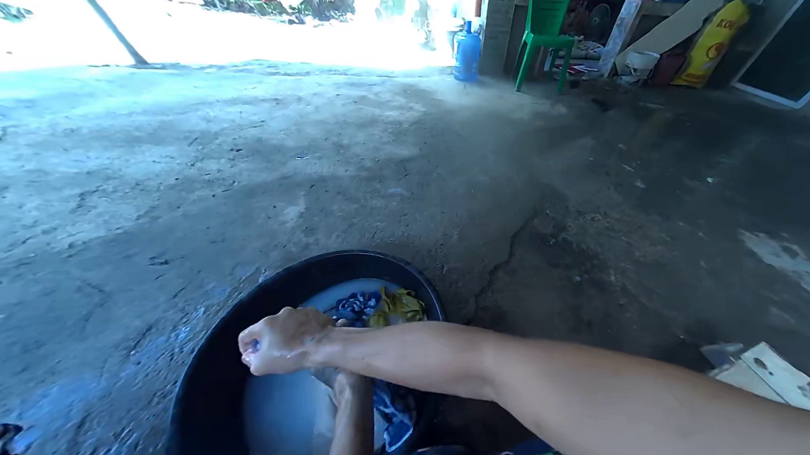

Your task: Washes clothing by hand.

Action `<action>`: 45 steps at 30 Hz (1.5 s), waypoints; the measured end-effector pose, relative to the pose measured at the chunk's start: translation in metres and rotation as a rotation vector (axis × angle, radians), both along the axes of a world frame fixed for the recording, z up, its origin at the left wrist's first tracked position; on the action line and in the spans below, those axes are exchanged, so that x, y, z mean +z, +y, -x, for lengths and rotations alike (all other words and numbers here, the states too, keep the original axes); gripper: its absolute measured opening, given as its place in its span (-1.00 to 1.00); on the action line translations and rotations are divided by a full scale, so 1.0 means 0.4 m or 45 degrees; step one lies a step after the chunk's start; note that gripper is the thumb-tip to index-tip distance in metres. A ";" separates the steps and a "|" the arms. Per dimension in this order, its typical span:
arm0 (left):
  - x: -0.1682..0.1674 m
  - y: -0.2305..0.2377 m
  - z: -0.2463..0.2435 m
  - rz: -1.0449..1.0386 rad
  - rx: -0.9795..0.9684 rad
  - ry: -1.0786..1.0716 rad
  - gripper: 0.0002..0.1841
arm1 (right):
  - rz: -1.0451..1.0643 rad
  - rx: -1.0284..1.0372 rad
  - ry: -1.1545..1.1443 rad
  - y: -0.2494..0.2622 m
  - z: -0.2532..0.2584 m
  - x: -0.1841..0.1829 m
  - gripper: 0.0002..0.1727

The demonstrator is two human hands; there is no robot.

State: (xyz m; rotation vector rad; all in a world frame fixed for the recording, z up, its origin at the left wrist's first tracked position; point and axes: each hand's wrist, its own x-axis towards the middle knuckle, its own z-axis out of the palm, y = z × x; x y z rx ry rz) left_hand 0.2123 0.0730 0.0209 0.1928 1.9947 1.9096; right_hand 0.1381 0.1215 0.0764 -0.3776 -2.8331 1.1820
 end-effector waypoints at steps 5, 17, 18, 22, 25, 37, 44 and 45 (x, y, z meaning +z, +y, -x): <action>0.001 0.001 0.033 0.265 -0.039 0.148 -0.49 | 0.204 0.019 0.522 0.048 -0.094 0.085 -0.78; 0.301 -0.031 0.085 -0.266 0.537 0.379 -0.67 | -0.035 -0.401 0.753 -0.090 -0.264 -0.087 0.39; 0.312 -0.026 0.069 -0.273 0.548 0.328 -0.67 | 0.067 -0.482 0.850 -0.112 -0.231 -0.074 0.31; 0.305 -0.003 0.092 -0.710 0.468 0.233 -0.79 | 0.609 -0.943 1.254 -0.100 -0.068 -0.022 -0.22; 0.261 -0.026 0.110 -0.869 0.190 0.363 -0.80 | 0.548 -0.722 1.637 -0.040 0.002 -0.102 -0.41; 0.275 -0.133 0.160 -0.266 -0.273 0.647 -0.73 | 0.214 0.058 0.908 0.045 -0.123 0.003 -0.55; 0.323 -0.111 0.199 -0.259 -0.385 0.968 -0.64 | 0.669 0.556 0.588 0.086 -0.109 -0.004 -0.60; 0.327 -0.095 0.208 -0.284 -0.364 0.954 -0.68 | 0.791 0.544 0.595 0.083 -0.110 0.000 -0.63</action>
